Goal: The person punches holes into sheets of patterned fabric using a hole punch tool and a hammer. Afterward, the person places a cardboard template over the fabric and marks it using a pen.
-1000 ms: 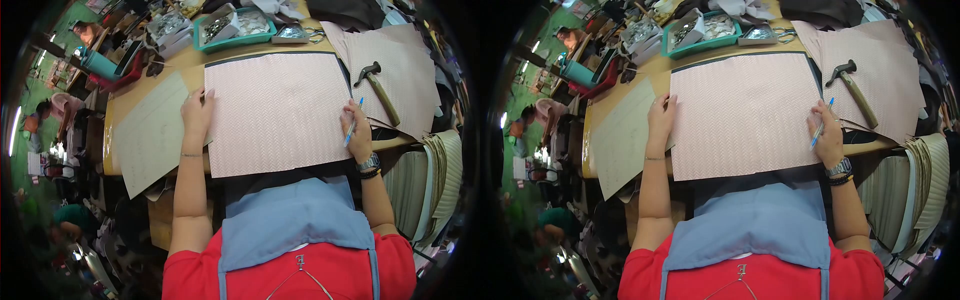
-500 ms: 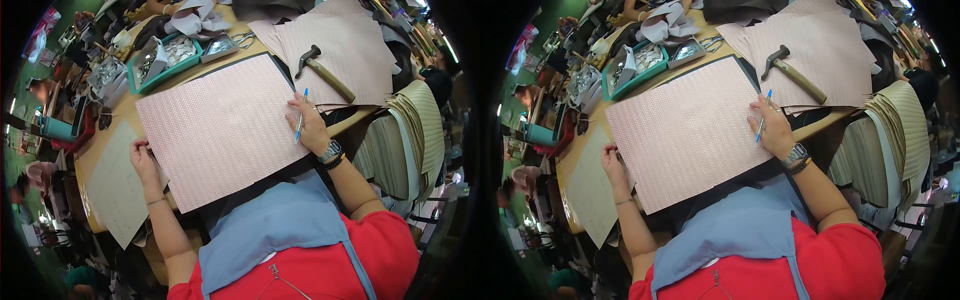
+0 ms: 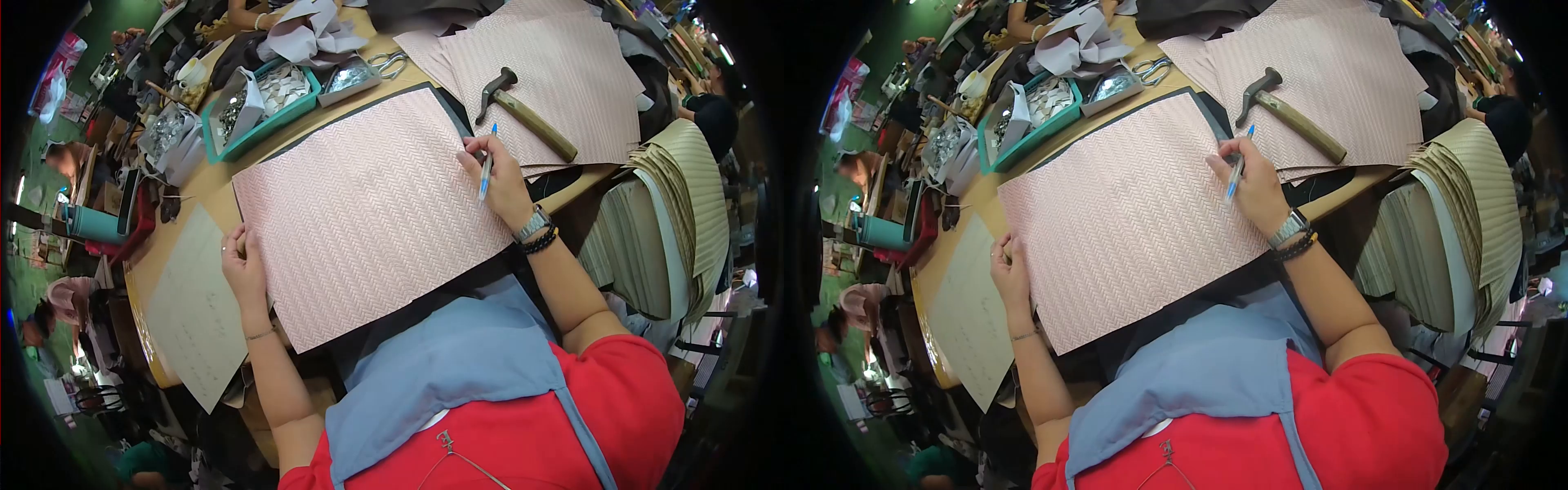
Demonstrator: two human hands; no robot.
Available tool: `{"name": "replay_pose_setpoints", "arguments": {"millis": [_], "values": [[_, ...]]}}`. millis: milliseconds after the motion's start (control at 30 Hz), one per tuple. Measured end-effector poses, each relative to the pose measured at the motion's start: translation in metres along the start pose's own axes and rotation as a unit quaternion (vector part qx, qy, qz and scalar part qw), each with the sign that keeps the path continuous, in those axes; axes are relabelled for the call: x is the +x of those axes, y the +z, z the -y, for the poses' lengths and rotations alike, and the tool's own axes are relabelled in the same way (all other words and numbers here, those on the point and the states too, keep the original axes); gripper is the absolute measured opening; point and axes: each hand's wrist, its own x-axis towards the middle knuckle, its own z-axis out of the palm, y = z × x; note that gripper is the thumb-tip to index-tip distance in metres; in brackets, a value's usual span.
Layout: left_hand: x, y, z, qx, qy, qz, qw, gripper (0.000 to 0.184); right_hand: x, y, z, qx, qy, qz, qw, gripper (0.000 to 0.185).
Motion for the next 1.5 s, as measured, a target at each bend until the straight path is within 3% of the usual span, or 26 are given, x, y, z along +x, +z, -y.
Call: {"name": "replay_pose_setpoints", "arguments": {"millis": [133, 367, 700, 900, 1100, 1500], "values": [[0.001, 0.001, 0.014, -0.129, -0.020, 0.000, 0.991, 0.019, 0.011, 0.000, -0.007, -0.046, -0.056, -0.012, 0.997, 0.033], [0.004, 0.004, 0.024, -0.148, -0.002, -0.001, 0.989, 0.018, 0.009, 0.001, -0.011, -0.025, 0.009, 0.006, 1.000, 0.034], [0.004, 0.005, 0.026, -0.176, -0.018, 0.002, 0.984, 0.018, 0.008, 0.003, -0.012, -0.020, -0.025, 0.005, 0.999, 0.035], [0.003, 0.000, 0.025, -0.119, -0.032, 0.019, 0.992, 0.021, 0.007, 0.002, -0.013, -0.039, -0.042, 0.005, 0.998, 0.034], [0.004, 0.003, 0.030, -0.194, -0.034, 0.028, 0.980, 0.020, 0.006, 0.002, -0.007, -0.041, -0.014, 0.005, 0.999, 0.033], [0.006, 0.005, 0.040, -0.238, -0.042, 0.035, 0.970, 0.020, 0.007, 0.003, -0.014, -0.045, -0.050, -0.002, 0.998, 0.033]]}}
